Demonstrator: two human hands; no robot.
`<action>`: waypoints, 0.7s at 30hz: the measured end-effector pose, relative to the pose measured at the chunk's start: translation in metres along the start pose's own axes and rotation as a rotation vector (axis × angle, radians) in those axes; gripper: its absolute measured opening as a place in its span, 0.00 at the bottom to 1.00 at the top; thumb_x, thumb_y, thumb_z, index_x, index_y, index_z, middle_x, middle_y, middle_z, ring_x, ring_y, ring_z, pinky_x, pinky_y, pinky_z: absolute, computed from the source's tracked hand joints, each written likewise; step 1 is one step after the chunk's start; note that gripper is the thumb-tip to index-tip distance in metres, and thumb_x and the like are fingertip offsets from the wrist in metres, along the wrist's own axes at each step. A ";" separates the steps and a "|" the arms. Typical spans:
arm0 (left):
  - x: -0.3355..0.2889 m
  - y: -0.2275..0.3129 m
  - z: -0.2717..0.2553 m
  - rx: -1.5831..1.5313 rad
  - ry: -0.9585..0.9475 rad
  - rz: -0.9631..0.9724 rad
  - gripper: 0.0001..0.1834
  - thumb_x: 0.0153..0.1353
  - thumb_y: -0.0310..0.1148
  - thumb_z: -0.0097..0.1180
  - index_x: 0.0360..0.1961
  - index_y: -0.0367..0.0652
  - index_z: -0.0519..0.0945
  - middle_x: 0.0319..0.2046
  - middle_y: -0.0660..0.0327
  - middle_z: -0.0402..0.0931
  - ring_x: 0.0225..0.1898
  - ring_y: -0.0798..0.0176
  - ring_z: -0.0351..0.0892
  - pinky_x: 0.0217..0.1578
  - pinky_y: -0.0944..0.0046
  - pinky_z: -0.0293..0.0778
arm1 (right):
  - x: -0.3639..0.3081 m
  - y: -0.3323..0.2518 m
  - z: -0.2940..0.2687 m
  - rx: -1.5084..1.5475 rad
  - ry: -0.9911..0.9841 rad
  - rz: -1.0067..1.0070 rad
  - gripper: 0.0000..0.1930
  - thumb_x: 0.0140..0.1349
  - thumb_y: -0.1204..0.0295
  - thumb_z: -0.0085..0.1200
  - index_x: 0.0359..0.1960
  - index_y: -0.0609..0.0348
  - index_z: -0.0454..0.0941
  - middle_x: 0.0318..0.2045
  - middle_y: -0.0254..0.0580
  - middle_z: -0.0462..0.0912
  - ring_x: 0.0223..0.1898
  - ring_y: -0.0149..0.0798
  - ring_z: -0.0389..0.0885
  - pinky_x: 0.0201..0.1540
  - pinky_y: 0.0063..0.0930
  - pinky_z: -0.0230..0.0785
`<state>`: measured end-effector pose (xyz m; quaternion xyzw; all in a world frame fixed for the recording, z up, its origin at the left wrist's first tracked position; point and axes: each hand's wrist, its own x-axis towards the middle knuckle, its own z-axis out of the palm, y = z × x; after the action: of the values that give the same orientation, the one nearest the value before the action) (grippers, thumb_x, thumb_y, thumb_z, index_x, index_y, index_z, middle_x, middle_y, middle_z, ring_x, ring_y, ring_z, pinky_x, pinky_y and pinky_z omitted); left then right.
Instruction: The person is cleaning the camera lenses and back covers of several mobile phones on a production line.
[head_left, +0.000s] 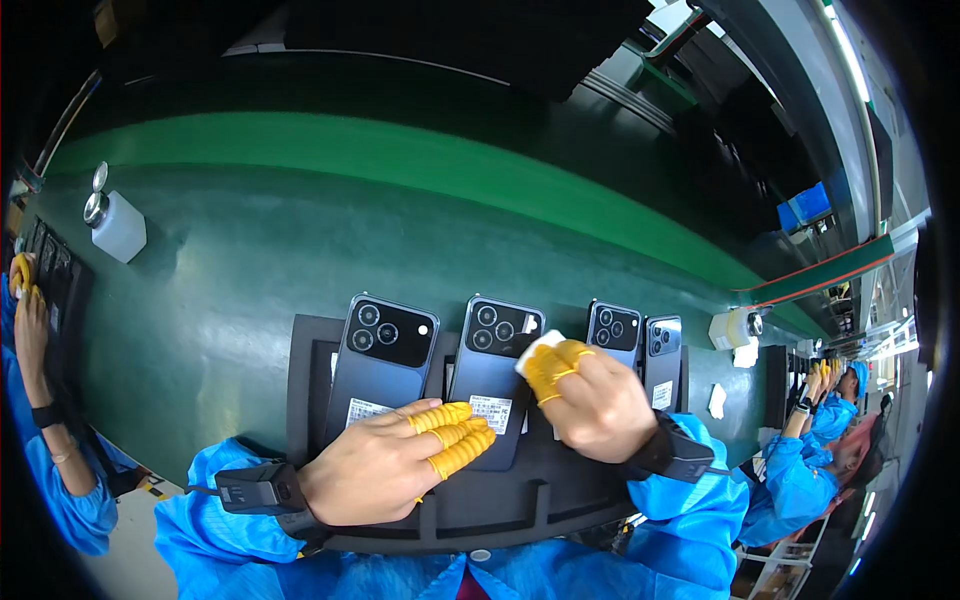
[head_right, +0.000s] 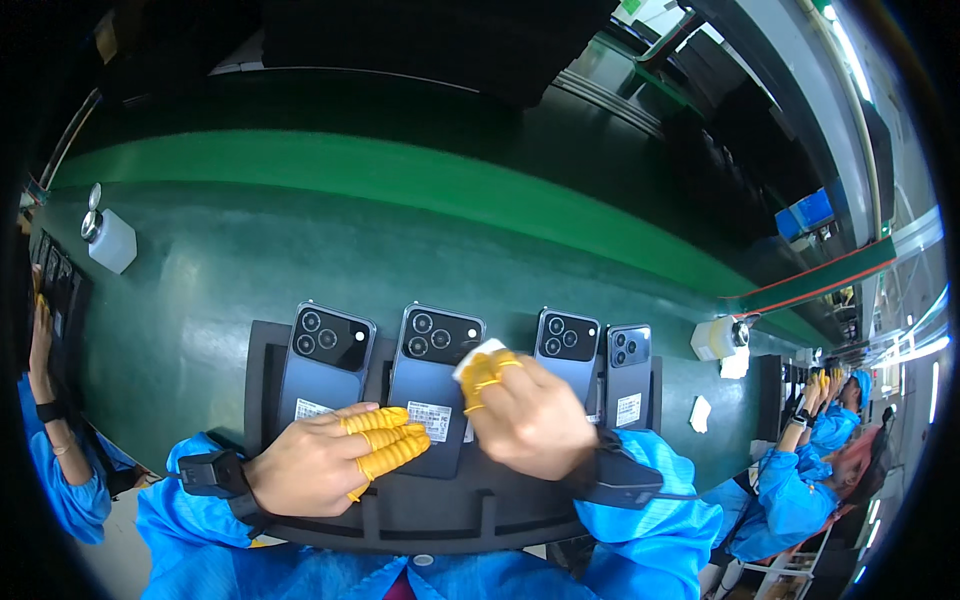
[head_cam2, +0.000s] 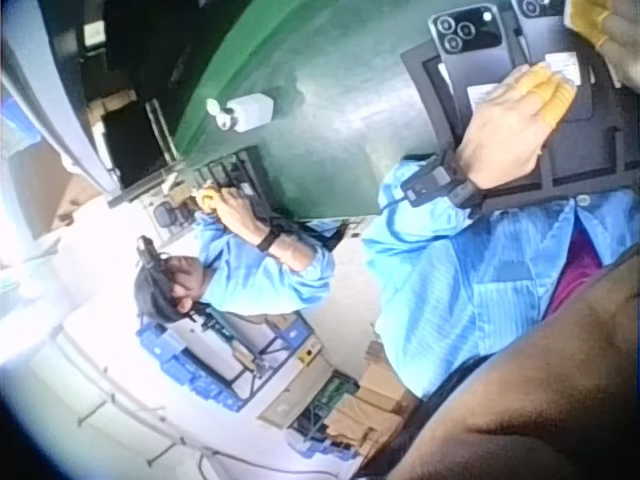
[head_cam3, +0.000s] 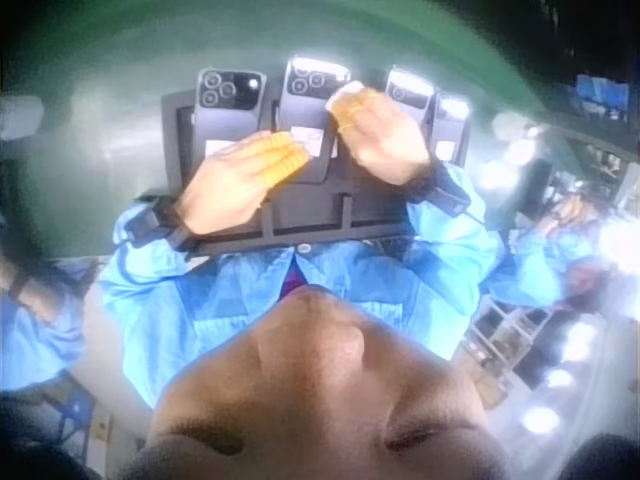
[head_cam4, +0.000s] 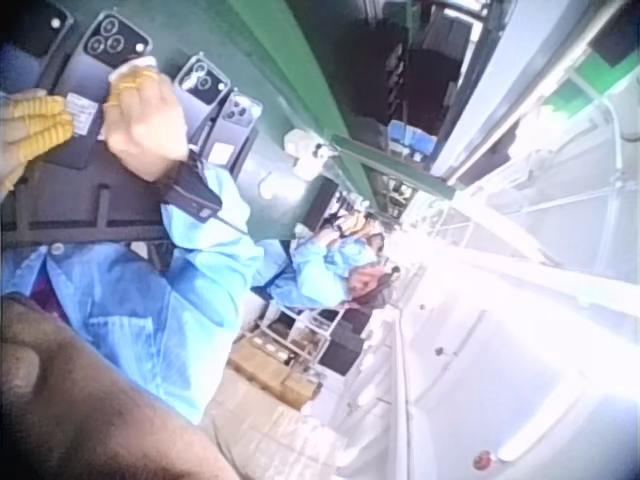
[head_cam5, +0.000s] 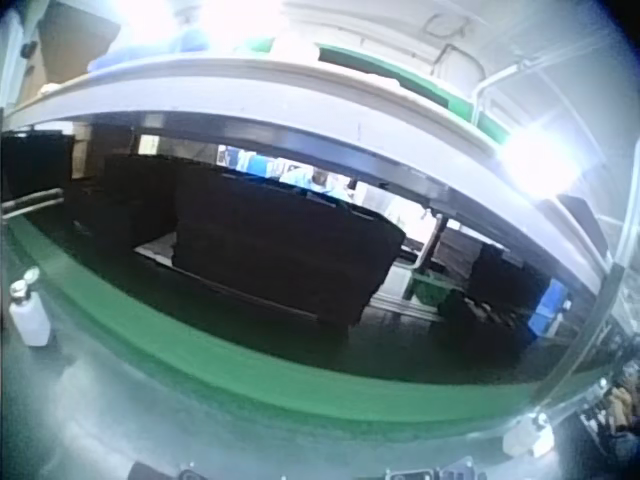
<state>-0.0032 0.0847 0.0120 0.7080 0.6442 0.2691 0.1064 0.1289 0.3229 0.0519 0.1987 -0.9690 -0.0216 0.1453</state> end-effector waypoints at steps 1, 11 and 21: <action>0.000 0.000 0.000 0.015 0.001 -0.001 0.34 0.52 0.29 0.58 0.65 0.48 0.76 0.56 0.61 0.80 0.61 0.61 0.78 0.67 0.58 0.70 | -0.009 0.001 -0.013 -0.042 -0.162 0.031 0.11 0.36 0.71 0.59 0.25 0.63 0.82 0.27 0.40 0.75 0.33 0.42 0.77 0.39 0.37 0.78; -0.021 0.009 -0.018 0.061 0.044 -0.008 0.31 0.56 0.35 0.61 0.64 0.43 0.77 0.61 0.56 0.77 0.64 0.52 0.75 0.70 0.50 0.65 | 0.028 -0.004 -0.055 -0.102 0.038 0.116 0.20 0.38 0.79 0.60 0.39 0.69 0.85 0.41 0.50 0.84 0.44 0.50 0.83 0.45 0.41 0.80; -0.075 0.020 -0.008 -0.051 0.222 -0.270 0.27 0.58 0.36 0.62 0.60 0.41 0.80 0.57 0.57 0.80 0.61 0.52 0.78 0.67 0.50 0.68 | 0.120 -0.019 0.038 0.150 0.197 -0.111 0.14 0.46 0.74 0.61 0.36 0.65 0.84 0.38 0.45 0.82 0.43 0.46 0.81 0.51 0.36 0.78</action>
<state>0.0077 0.0071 0.0103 0.5781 0.7342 0.3451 0.0875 0.0193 0.2580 0.0469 0.2635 -0.9364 0.0627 0.2233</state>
